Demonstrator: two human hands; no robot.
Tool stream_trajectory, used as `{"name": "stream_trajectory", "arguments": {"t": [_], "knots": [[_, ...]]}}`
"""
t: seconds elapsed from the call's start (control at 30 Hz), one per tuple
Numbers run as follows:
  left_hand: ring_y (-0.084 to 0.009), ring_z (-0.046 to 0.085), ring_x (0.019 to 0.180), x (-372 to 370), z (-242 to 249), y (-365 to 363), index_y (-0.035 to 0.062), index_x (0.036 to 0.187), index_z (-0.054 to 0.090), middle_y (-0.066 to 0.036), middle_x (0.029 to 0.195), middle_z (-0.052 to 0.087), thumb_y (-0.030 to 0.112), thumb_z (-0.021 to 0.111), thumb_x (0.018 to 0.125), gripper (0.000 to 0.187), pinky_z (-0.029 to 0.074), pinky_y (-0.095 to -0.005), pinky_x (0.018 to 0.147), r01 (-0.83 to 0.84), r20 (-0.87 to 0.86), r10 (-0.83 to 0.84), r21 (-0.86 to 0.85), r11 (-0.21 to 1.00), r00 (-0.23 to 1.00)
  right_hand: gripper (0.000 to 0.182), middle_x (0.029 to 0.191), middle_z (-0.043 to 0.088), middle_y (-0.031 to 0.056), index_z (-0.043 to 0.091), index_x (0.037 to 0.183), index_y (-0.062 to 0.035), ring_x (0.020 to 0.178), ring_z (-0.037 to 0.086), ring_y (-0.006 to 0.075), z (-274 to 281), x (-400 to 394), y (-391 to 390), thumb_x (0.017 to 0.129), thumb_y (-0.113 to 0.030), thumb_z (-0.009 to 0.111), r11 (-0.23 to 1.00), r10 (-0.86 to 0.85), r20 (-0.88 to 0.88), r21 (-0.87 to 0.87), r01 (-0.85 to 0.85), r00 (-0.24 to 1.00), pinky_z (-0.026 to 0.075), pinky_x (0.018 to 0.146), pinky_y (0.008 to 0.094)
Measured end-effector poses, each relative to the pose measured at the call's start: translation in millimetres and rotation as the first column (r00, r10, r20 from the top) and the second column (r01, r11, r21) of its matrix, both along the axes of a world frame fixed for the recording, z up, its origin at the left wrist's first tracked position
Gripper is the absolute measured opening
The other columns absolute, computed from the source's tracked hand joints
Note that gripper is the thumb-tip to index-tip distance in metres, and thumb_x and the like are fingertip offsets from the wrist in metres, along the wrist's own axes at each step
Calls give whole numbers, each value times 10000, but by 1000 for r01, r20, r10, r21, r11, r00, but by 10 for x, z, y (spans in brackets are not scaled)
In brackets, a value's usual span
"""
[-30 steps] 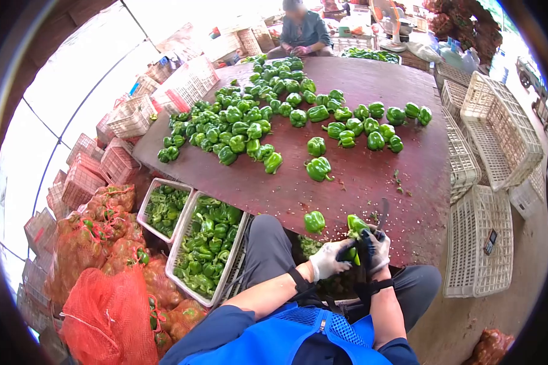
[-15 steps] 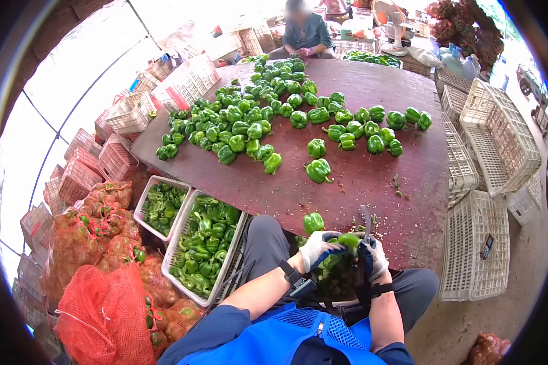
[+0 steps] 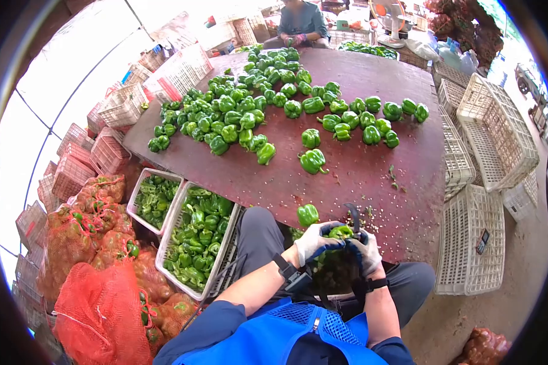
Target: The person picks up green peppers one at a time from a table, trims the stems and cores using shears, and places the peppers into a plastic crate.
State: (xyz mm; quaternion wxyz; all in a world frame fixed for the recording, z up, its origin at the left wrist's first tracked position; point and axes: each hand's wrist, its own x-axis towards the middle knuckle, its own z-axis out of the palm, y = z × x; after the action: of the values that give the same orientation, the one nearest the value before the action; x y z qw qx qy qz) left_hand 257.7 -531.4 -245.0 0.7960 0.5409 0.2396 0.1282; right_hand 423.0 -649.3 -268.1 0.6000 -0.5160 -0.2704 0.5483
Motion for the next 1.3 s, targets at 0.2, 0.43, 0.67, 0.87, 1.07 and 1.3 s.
{"name": "stream_trajectory", "arguments": {"t": [0.2, 0.43, 0.67, 0.87, 1.07, 1.3], "knots": [[-151, 621, 1095, -32, -198, -154, -8, 1335, 566, -96, 1212, 668, 103, 729, 812, 559, 478, -297, 978, -126, -148, 183, 330, 936, 972, 135, 839, 676, -1, 686, 987, -23, 732, 611, 92, -119, -58, 78, 872, -93, 691, 999, -16, 117, -48, 22, 993, 501, 666, 255], [-269, 664, 1104, -25, -106, -161, 10, 1356, 557, -191, 1211, 674, 209, 746, 722, 691, 492, -339, 970, 49, -354, 252, 659, 750, 901, 141, 848, 670, 7, 682, 1010, -26, 723, 605, 99, -339, -96, 106, 883, -88, 682, 987, 9, 15, -161, -7, 1000, 497, 647, 265], [-339, 660, 1067, 26, -62, -143, 36, 1330, 583, -211, 1168, 677, 237, 724, 723, 655, 507, -361, 941, 107, -359, 271, 755, 647, 893, 151, 861, 669, 15, 667, 1001, -16, 744, 596, 98, -330, -106, 121, 878, -100, 690, 983, -19, 52, -182, 28, 998, 500, 656, 276], [-367, 668, 1003, 22, -285, -208, 46, 1306, 597, -229, 1086, 686, 208, 701, 743, 595, 527, -401, 879, 109, -353, 335, 812, 573, 873, 252, 894, 703, 167, 658, 1004, -23, 831, 687, 318, -503, -155, 181, 838, -206, 708, 985, 17, 687, -138, 107, 727, 529, 733, 414], [-381, 679, 915, 37, -575, -224, 45, 1273, 617, -221, 1006, 698, 171, 680, 758, 534, 550, -416, 803, 126, -339, 379, 864, 488, 861, 285, 935, 688, 207, 657, 1021, -41, 913, 662, 397, -435, -202, 214, 826, -245, 700, 956, 72, 692, -254, 149, 718, 522, 775, 465], [-371, 651, 1058, 158, -777, -268, 50, 1291, 615, -221, 1163, 668, 180, 637, 784, 524, 519, -408, 920, 145, -473, 387, 760, 633, 791, 338, 1045, 686, 192, 660, 1123, -80, 994, 643, 394, -530, -170, 230, 834, -255, 640, 952, 116, 782, -264, 156, 613, 515, 846, 481]]}}
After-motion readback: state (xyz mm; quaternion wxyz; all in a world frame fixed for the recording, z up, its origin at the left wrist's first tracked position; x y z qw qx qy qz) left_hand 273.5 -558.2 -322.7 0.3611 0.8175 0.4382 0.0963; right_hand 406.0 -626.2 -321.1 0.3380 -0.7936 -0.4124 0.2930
